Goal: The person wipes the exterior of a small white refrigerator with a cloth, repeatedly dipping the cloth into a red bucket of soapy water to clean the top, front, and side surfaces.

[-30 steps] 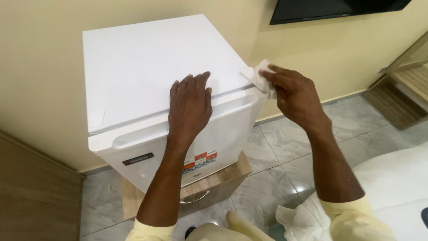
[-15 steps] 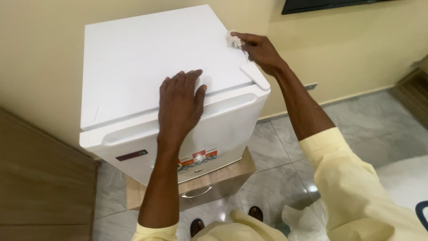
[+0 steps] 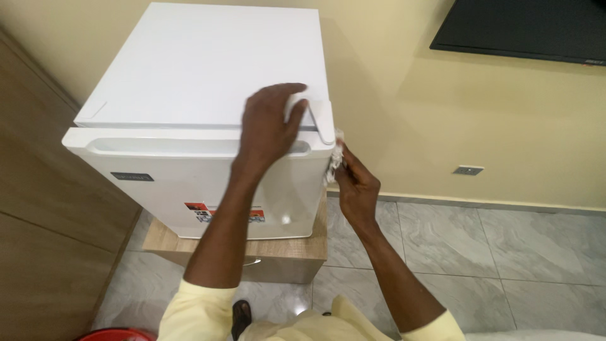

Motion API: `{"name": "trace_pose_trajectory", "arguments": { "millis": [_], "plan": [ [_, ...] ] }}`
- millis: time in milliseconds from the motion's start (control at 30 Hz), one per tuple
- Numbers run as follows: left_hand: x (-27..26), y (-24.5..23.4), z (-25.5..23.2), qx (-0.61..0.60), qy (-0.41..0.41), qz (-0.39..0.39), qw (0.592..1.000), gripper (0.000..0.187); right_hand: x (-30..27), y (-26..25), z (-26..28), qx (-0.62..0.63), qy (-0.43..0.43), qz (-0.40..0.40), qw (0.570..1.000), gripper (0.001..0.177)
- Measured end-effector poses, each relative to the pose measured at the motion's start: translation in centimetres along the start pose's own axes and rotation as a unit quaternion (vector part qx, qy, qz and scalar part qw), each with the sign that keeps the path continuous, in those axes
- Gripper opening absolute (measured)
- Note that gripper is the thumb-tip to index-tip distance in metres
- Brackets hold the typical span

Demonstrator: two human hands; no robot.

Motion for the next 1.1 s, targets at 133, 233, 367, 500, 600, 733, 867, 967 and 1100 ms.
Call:
{"name": "trace_pose_trajectory", "arguments": {
  "millis": [133, 233, 367, 500, 600, 733, 867, 967, 1100],
  "plan": [
    [0.9, 1.7, -2.6, 0.055, -0.006, 0.040, 0.998, 0.031, 2.1, 0.1, 2.1, 0.024, -0.107, 0.020, 0.994, 0.049],
    [1.1, 1.3, -2.8, 0.069, -0.012, 0.033, 0.997, 0.032, 1.4, 0.8, -1.4, 0.060, -0.101, 0.013, 0.993, 0.048],
    [0.9, 1.8, -2.4, 0.078, -0.021, 0.043, 0.996, 0.031, -1.5, 2.7, -10.5, 0.076, -0.010, -0.005, 0.997, 0.048],
    [0.8, 1.8, -1.9, 0.093, -0.001, 0.034, 0.995, 0.030, -2.0, 3.4, -21.7, 0.049, 0.379, 0.084, 0.920, 0.055],
    [0.5, 1.9, -2.2, 0.092, 0.003, 0.035, 0.995, 0.031, 0.8, 4.5, -24.5, 0.173, 0.456, 0.138, 0.862, 0.055],
    [0.7, 1.9, -2.4, 0.094, -0.015, 0.046, 0.994, 0.031, 4.4, 4.3, -16.4, 0.193, 0.352, 0.141, 0.905, 0.050],
    [0.9, 2.0, -2.6, 0.102, -0.014, 0.050, 0.993, 0.031, 5.5, 2.3, -3.7, 0.187, 0.169, 0.143, 0.957, 0.048],
    [0.7, 1.9, -2.7, 0.104, -0.014, 0.054, 0.993, 0.030, 3.0, 1.1, 1.7, 0.096, -0.014, 0.105, 0.990, 0.052],
    [1.0, 1.8, -2.9, 0.115, -0.002, 0.065, 0.991, 0.029, 4.9, 1.9, 2.2, 0.113, -0.096, 0.089, 0.985, 0.057]
  ]
}}
Point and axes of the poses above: each hand's wrist, its own x-axis towards the middle knuckle, its own y-axis out of the palm, z = x × y, the point moved 4 cm from there along x, towards the middle knuckle, and after that the axes turned 15 degrees about y, right-handed, at the moved point
